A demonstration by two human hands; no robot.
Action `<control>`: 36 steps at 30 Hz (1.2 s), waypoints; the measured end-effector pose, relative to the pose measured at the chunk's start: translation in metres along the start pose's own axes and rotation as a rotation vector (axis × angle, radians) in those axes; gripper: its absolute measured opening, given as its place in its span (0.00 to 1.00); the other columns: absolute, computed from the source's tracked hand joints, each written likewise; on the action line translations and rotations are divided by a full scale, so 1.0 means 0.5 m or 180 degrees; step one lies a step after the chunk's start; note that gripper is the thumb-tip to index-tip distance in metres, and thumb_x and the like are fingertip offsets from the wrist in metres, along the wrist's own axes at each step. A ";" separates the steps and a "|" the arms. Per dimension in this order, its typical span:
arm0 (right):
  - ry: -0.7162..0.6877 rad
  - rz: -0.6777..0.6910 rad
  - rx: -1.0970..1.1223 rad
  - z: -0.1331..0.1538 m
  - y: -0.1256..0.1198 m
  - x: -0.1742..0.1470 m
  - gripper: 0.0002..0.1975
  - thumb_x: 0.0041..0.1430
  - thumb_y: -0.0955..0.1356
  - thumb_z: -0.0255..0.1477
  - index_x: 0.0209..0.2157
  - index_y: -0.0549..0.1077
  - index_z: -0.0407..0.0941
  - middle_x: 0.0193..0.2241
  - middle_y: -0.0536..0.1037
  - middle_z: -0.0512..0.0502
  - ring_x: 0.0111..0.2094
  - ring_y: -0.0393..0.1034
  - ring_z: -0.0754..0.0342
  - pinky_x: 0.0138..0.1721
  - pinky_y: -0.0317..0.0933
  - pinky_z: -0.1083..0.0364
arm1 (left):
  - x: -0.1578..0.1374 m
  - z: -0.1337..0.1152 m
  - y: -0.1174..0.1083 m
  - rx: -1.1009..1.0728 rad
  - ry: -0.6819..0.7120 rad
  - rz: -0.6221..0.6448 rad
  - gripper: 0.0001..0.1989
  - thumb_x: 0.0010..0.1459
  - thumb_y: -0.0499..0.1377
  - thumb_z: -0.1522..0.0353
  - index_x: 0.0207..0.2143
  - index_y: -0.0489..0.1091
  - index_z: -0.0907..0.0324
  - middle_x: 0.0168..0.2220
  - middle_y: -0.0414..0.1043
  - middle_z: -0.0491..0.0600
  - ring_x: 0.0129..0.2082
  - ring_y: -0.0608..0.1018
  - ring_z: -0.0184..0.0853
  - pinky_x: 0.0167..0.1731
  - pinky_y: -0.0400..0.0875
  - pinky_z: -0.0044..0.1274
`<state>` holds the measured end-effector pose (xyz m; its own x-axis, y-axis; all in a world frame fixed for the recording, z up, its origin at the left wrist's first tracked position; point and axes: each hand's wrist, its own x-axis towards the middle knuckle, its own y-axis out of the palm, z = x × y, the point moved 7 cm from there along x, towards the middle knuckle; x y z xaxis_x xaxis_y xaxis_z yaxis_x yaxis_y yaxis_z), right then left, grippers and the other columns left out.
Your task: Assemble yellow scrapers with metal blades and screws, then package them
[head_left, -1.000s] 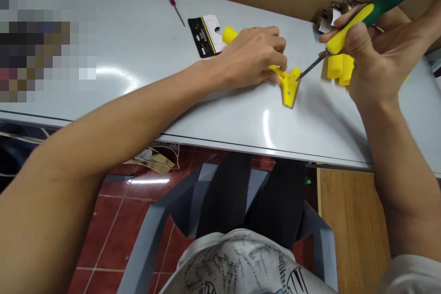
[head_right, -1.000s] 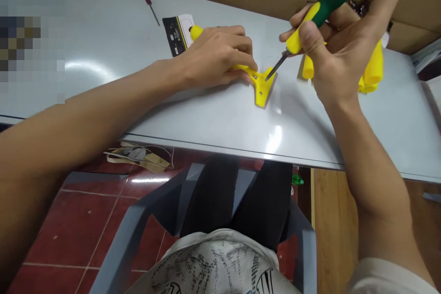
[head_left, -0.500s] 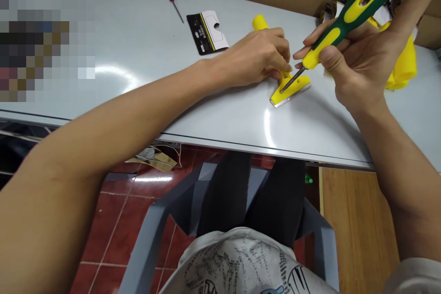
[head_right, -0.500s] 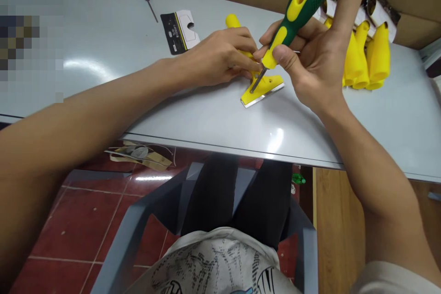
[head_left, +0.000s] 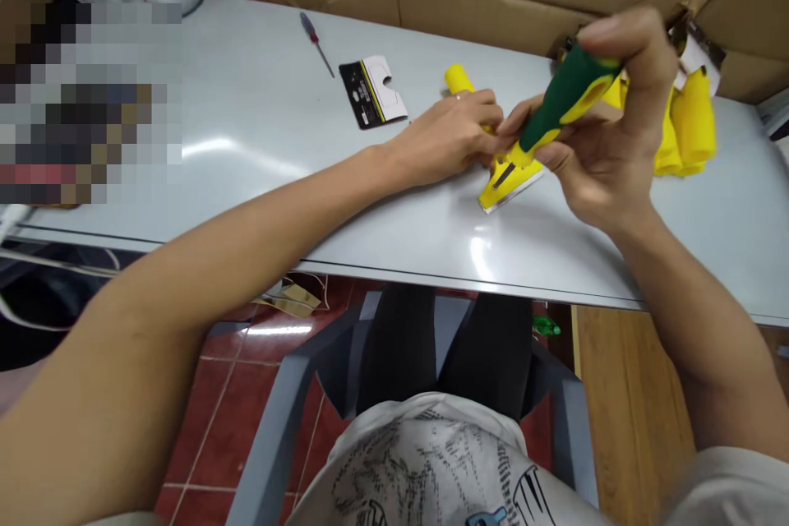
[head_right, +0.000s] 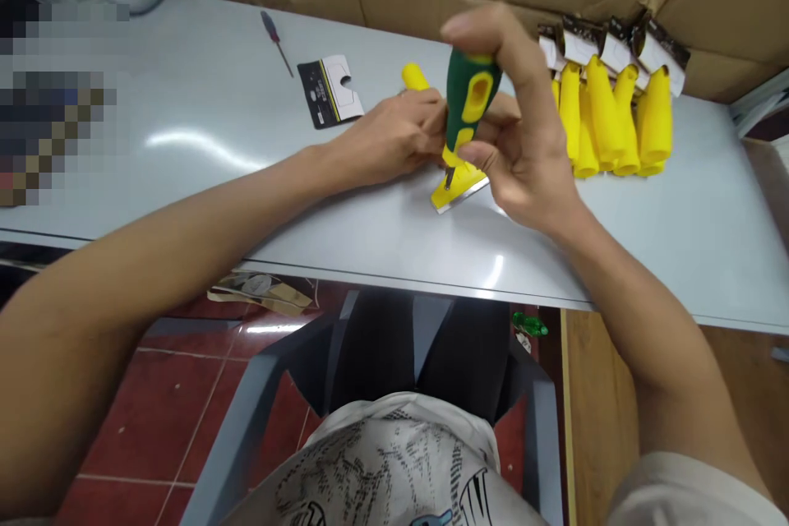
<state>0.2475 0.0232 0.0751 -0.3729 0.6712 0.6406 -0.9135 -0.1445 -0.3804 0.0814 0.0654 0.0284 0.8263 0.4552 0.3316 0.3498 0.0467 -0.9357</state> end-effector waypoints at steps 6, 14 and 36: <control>-0.0213 -0.0014 -0.0077 0.028 0.023 -0.040 0.26 0.85 0.71 0.49 0.77 0.68 0.67 0.68 0.80 0.47 0.53 0.92 0.42 0.56 0.92 0.36 | -0.008 -0.003 0.021 0.0517 0.0118 -0.0143 0.19 0.80 0.57 0.77 0.46 0.87 0.53 0.53 0.84 0.54 0.61 0.82 0.53 0.62 0.79 0.46; -0.0010 -0.0139 -0.0150 -0.003 -0.017 -0.054 0.32 0.81 0.72 0.53 0.78 0.63 0.65 0.59 0.89 0.42 0.51 0.92 0.39 0.50 0.91 0.34 | -0.028 -0.027 -0.010 0.1189 0.0101 -0.0480 0.11 0.84 0.61 0.72 0.55 0.85 0.58 0.49 0.84 0.59 0.52 0.81 0.50 0.50 0.79 0.39; 0.1368 0.0176 -0.1914 -0.099 -0.081 -0.027 0.34 0.74 0.73 0.54 0.70 0.78 0.47 0.30 0.82 0.48 0.29 0.79 0.45 0.36 0.75 0.46 | -0.095 0.236 -0.141 0.1703 -0.0947 -0.1905 0.26 0.89 0.45 0.54 0.70 0.78 0.53 0.48 0.84 0.60 0.48 0.83 0.53 0.51 0.78 0.44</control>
<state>0.2975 0.0559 0.0491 -0.2066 0.9177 0.3393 -0.6022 0.1541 -0.7834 -0.0346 0.1452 0.0644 0.3925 0.4309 0.8126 0.3731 0.7329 -0.5689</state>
